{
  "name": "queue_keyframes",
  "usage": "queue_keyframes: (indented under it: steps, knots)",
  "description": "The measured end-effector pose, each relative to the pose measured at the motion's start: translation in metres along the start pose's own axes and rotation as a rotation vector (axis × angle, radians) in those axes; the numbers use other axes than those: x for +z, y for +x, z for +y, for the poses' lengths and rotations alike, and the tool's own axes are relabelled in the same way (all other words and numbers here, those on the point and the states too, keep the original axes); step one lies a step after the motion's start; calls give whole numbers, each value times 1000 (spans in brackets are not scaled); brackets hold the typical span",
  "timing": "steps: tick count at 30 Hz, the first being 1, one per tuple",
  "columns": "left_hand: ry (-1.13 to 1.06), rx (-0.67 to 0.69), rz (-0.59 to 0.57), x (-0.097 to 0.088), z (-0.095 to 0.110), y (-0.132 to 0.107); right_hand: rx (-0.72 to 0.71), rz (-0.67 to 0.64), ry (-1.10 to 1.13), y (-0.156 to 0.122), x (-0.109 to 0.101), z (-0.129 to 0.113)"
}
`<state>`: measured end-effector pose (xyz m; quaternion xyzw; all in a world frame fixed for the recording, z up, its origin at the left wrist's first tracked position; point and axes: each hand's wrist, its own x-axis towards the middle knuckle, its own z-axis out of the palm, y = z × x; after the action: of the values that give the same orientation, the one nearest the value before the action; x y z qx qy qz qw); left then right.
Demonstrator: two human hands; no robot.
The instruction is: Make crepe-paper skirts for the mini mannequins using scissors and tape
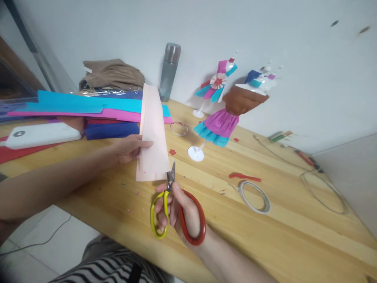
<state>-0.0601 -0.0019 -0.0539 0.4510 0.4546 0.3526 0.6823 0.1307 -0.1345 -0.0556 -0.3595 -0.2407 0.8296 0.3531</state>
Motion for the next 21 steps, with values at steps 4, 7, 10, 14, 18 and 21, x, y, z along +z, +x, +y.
queue_keyframes:
  steps: [4,7,10,14,18,21]
  knots:
    - [-118,-121,-3,9,10,-9,-1,1,15,0,1,0]
    - [-108,-150,-50,12,15,-13,-5,10,15,-2,1,-2]
    - [-51,-90,9,11,16,-11,-9,26,6,-3,-1,-6]
    - [145,-59,168,5,13,-3,56,66,42,-3,-5,-11]
    - [707,303,442,-1,9,-1,117,60,52,-1,-7,-11]
    - [1095,665,445,-1,9,-5,136,55,43,0,-6,-11]
